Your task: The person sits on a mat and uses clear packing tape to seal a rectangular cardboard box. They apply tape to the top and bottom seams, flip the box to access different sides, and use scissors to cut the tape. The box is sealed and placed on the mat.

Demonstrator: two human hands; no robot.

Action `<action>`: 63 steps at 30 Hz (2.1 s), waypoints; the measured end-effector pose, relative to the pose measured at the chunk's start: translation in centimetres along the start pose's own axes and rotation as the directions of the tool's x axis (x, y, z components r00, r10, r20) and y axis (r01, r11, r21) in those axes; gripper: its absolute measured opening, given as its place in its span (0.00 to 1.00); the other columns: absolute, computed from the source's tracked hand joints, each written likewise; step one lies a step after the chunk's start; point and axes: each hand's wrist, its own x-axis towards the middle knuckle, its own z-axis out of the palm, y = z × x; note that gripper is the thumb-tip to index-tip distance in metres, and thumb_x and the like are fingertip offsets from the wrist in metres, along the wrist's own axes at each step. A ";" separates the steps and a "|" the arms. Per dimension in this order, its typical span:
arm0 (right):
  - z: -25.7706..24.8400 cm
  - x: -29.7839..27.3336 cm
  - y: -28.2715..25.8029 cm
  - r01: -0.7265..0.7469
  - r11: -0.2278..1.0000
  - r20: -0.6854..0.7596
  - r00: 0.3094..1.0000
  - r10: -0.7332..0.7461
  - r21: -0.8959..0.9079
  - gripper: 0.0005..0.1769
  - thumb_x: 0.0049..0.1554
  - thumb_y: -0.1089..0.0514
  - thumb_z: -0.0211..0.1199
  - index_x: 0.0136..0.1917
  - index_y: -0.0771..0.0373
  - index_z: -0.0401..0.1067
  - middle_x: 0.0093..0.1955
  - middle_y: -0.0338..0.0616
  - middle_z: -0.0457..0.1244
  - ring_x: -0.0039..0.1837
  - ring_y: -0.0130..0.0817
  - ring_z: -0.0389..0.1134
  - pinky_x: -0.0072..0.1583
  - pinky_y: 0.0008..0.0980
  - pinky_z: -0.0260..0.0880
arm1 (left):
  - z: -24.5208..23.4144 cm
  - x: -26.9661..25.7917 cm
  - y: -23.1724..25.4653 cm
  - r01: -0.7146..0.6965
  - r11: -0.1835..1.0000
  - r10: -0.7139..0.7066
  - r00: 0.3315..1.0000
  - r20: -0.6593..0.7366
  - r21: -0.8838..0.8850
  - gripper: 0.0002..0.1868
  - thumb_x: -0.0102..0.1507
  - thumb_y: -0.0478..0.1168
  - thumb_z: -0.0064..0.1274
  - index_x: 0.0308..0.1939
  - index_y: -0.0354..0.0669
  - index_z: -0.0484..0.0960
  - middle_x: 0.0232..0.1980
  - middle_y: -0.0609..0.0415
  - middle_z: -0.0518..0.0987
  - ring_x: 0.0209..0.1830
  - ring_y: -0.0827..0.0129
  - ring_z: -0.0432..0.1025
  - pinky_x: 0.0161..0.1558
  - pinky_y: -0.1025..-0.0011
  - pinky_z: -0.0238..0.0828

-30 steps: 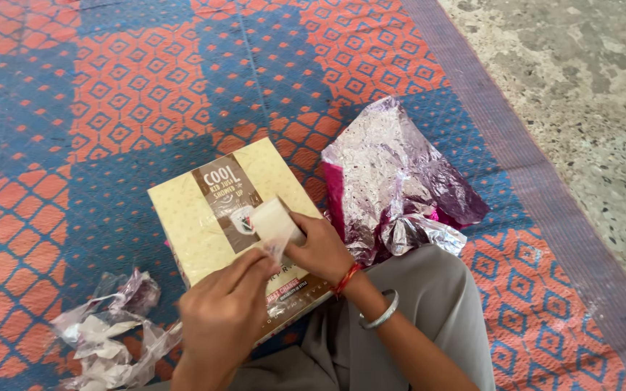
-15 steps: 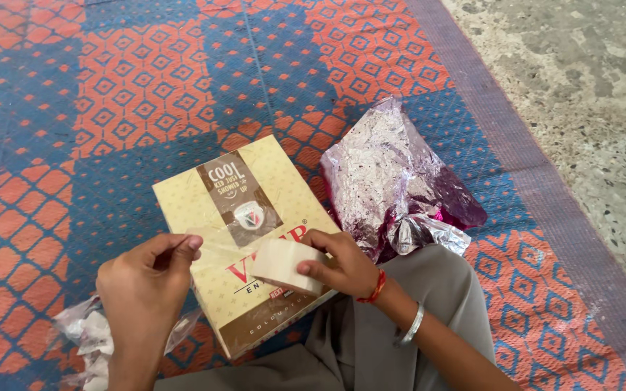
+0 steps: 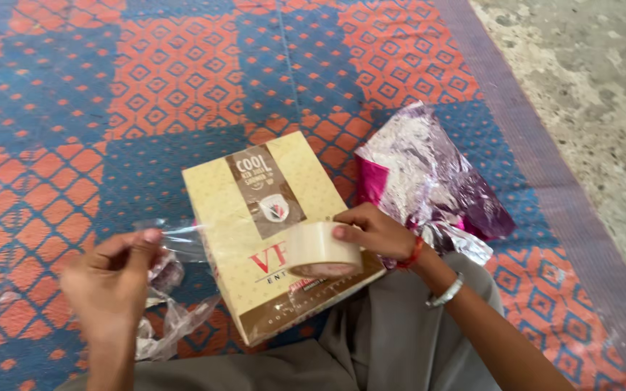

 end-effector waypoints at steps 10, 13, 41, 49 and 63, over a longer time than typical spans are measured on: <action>-1.5 0.9 -3.3 -0.139 0.815 -0.124 0.989 0.083 -0.562 0.22 0.57 0.42 0.62 0.45 0.63 0.84 0.30 0.50 0.67 0.31 0.36 0.66 0.38 0.38 0.63 | -3.5 -0.1 -4.4 -0.047 0.999 0.045 0.995 -0.095 -0.025 0.07 0.70 0.34 0.60 0.44 0.30 0.87 0.35 0.48 0.84 0.34 0.72 0.78 0.39 0.74 0.77; -2.4 2.0 -4.1 -0.109 0.854 -0.149 0.988 0.038 -0.508 0.22 0.54 0.41 0.65 0.45 0.63 0.83 0.31 0.47 0.70 0.30 0.34 0.66 0.36 0.36 0.64 | -3.0 0.0 -6.5 0.093 0.989 -0.106 0.988 -0.110 -0.116 0.08 0.67 0.36 0.59 0.41 0.31 0.86 0.33 0.51 0.84 0.32 0.74 0.79 0.39 0.74 0.79; 5.6 6.1 9.0 0.089 0.245 -0.143 0.967 0.210 0.965 0.32 0.70 0.34 0.46 0.43 0.64 0.70 0.22 0.30 0.49 0.23 0.23 0.49 0.28 0.21 0.50 | 8.7 -2.8 -14.9 0.415 0.905 -0.399 0.905 0.148 -0.093 0.45 0.48 0.45 0.74 0.54 0.35 0.56 0.55 0.34 0.76 0.54 0.57 0.77 0.51 0.67 0.78; 6.6 6.3 11.1 -0.082 0.383 -0.157 0.819 0.552 0.920 0.33 0.62 0.35 0.48 0.56 0.67 0.73 0.46 0.49 0.71 0.47 0.37 0.73 0.51 0.37 0.76 | 8.8 -1.8 -16.6 0.637 0.765 -0.626 0.770 0.123 -0.093 0.46 0.43 0.42 0.75 0.55 0.34 0.60 0.51 0.35 0.75 0.45 0.55 0.79 0.45 0.63 0.80; 6.3 6.1 13.3 0.156 0.093 -0.150 0.986 -0.072 0.983 0.34 0.76 0.34 0.47 0.49 0.68 0.70 0.29 0.36 0.60 0.30 0.28 0.62 0.35 0.26 0.66 | 6.5 2.1 -16.0 0.511 0.819 -0.410 0.839 0.359 -0.261 0.38 0.53 0.42 0.69 0.58 0.42 0.59 0.64 0.52 0.69 0.64 0.67 0.64 0.64 0.62 0.61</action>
